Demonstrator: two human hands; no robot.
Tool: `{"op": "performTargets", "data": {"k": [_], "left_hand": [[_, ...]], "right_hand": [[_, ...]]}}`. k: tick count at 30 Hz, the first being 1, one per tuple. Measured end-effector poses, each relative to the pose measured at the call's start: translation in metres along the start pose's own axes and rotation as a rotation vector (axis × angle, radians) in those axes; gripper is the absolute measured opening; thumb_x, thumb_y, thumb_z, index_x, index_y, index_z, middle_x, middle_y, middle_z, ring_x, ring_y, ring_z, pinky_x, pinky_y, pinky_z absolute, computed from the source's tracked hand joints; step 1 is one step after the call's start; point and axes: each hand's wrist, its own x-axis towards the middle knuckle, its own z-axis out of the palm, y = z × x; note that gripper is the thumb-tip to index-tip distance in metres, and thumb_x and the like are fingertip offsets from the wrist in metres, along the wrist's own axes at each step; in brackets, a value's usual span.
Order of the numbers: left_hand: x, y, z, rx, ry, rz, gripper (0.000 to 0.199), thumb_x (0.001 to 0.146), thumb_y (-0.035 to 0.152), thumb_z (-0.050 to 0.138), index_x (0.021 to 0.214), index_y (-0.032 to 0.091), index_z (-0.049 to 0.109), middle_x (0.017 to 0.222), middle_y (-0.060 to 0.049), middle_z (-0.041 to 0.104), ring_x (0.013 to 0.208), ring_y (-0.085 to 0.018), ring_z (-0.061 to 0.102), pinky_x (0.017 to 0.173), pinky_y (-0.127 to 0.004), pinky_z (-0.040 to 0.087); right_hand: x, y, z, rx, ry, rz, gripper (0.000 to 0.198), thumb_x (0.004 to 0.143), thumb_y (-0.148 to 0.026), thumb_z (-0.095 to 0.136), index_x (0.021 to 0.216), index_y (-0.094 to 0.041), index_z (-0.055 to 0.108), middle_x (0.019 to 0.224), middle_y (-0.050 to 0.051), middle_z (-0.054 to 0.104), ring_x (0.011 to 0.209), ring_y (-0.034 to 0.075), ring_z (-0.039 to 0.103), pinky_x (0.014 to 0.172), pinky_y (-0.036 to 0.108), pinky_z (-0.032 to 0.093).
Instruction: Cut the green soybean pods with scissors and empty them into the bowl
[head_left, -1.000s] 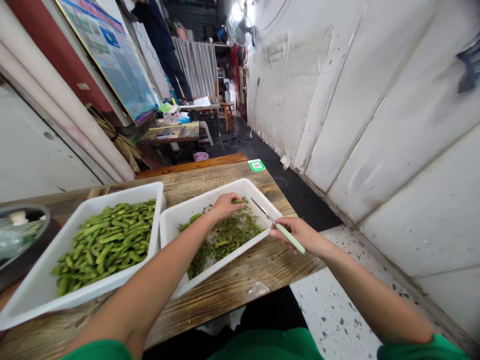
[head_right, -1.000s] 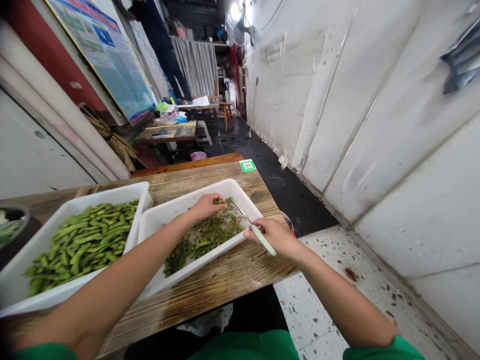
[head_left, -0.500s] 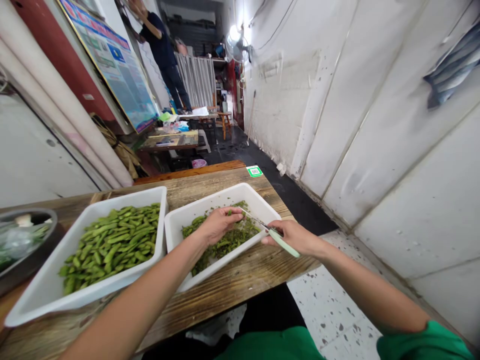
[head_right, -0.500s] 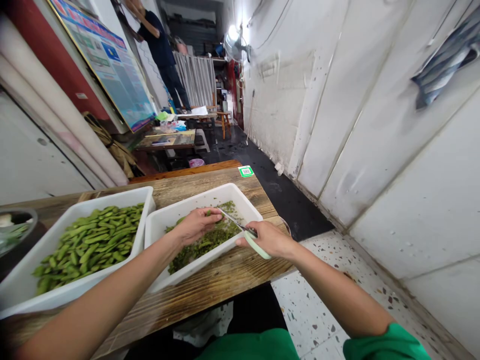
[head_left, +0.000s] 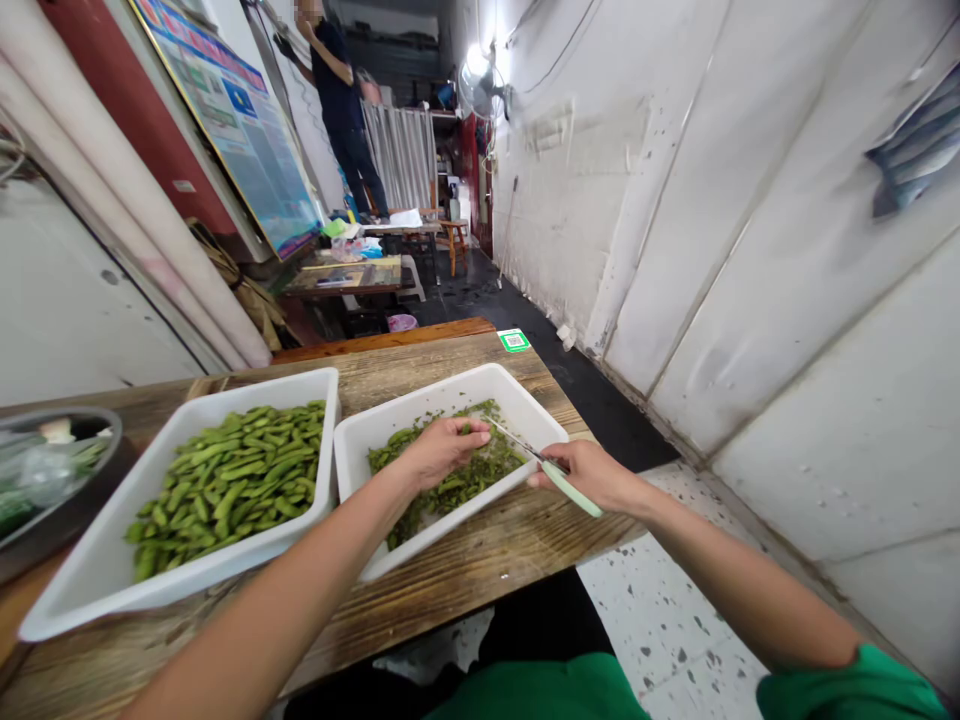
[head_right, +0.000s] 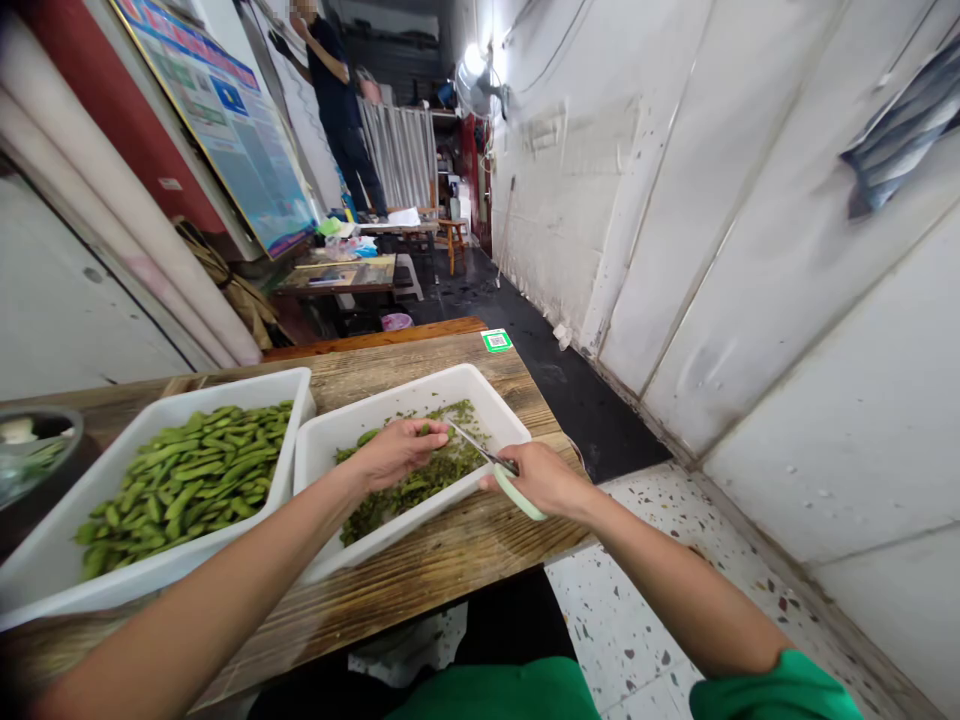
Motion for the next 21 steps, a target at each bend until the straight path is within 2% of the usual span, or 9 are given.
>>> {"op": "performTargets", "data": {"k": [4, 7, 10, 12, 13, 15, 18, 21], "left_hand": [[0.001, -0.003, 0.003, 0.200, 0.004, 0.020, 0.038, 0.059, 0.041, 0.072, 0.082, 0.012, 0.063, 0.050, 0.006, 0.044, 0.042, -0.004, 0.026, 0.043, -0.020, 0.018], [0.003, -0.005, 0.005, 0.467, 0.020, 0.125, 0.030, 0.068, 0.042, 0.063, 0.078, 0.013, 0.066, 0.055, 0.002, 0.054, 0.045, -0.007, 0.037, 0.045, -0.021, 0.027], [0.006, -0.003, 0.001, 0.846, 0.167, 0.276, 0.021, 0.075, 0.030, 0.053, 0.078, 0.016, 0.068, 0.075, -0.004, 0.066, 0.068, -0.016, 0.056, 0.064, -0.025, 0.040], [0.008, 0.000, -0.006, 1.075, 0.299, 0.326, 0.026, 0.075, 0.019, 0.047, 0.087, 0.018, 0.070, 0.090, -0.006, 0.069, 0.086, -0.021, 0.059, 0.077, -0.028, 0.041], [0.008, 0.002, -0.009, 1.131, 0.326, 0.321, 0.030, 0.074, 0.015, 0.045, 0.092, 0.019, 0.069, 0.095, -0.006, 0.068, 0.091, -0.021, 0.058, 0.080, -0.029, 0.041], [0.009, 0.005, -0.015, 1.124, 0.260, 0.286, 0.036, 0.072, 0.012, 0.044, 0.097, 0.020, 0.068, 0.101, -0.005, 0.068, 0.096, -0.020, 0.058, 0.083, -0.027, 0.041], [0.010, 0.010, -0.016, 1.025, 0.100, 0.254, 0.034, 0.072, 0.011, 0.044, 0.092, 0.020, 0.070, 0.096, -0.004, 0.069, 0.091, -0.019, 0.060, 0.080, -0.025, 0.042], [0.010, 0.013, -0.009, 0.983, -0.032, 0.320, 0.031, 0.072, 0.011, 0.046, 0.086, 0.022, 0.071, 0.092, -0.003, 0.069, 0.087, -0.018, 0.060, 0.079, -0.025, 0.042]], "right_hand": [[0.000, 0.003, 0.003, 0.024, -0.004, 0.003, 0.035, 0.071, -0.048, 0.060, 0.073, -0.013, 0.066, 0.059, 0.000, 0.052, 0.056, 0.012, 0.044, 0.052, 0.021, 0.033], [0.002, 0.001, 0.003, 0.083, 0.003, -0.006, 0.034, 0.070, -0.047, 0.061, 0.072, -0.014, 0.065, 0.058, -0.001, 0.051, 0.055, 0.011, 0.044, 0.051, 0.021, 0.033], [0.003, -0.002, 0.000, 0.158, -0.001, 0.019, 0.035, 0.071, -0.049, 0.060, 0.073, -0.014, 0.063, 0.053, -0.003, 0.045, 0.049, 0.009, 0.041, 0.046, 0.020, 0.030], [0.001, -0.003, -0.003, 0.192, -0.009, 0.038, 0.036, 0.072, -0.050, 0.059, 0.074, -0.014, 0.061, 0.050, -0.005, 0.041, 0.045, 0.008, 0.038, 0.043, 0.020, 0.029], [0.000, -0.003, -0.004, 0.205, -0.010, 0.046, 0.036, 0.072, -0.050, 0.059, 0.075, -0.015, 0.060, 0.049, -0.005, 0.040, 0.043, 0.007, 0.037, 0.041, 0.020, 0.028], [-0.004, -0.003, -0.006, 0.238, -0.013, 0.059, 0.036, 0.071, -0.050, 0.060, 0.076, -0.015, 0.059, 0.049, -0.006, 0.039, 0.041, 0.007, 0.035, 0.040, 0.020, 0.027], [-0.010, -0.003, -0.009, 0.315, -0.022, 0.074, 0.035, 0.070, -0.050, 0.062, 0.077, -0.016, 0.058, 0.051, -0.006, 0.039, 0.041, 0.006, 0.033, 0.040, 0.020, 0.028], [-0.013, -0.004, -0.012, 0.398, -0.027, 0.100, 0.038, 0.067, -0.050, 0.065, 0.081, -0.016, 0.058, 0.053, -0.005, 0.040, 0.042, 0.006, 0.034, 0.041, 0.021, 0.028]]}}
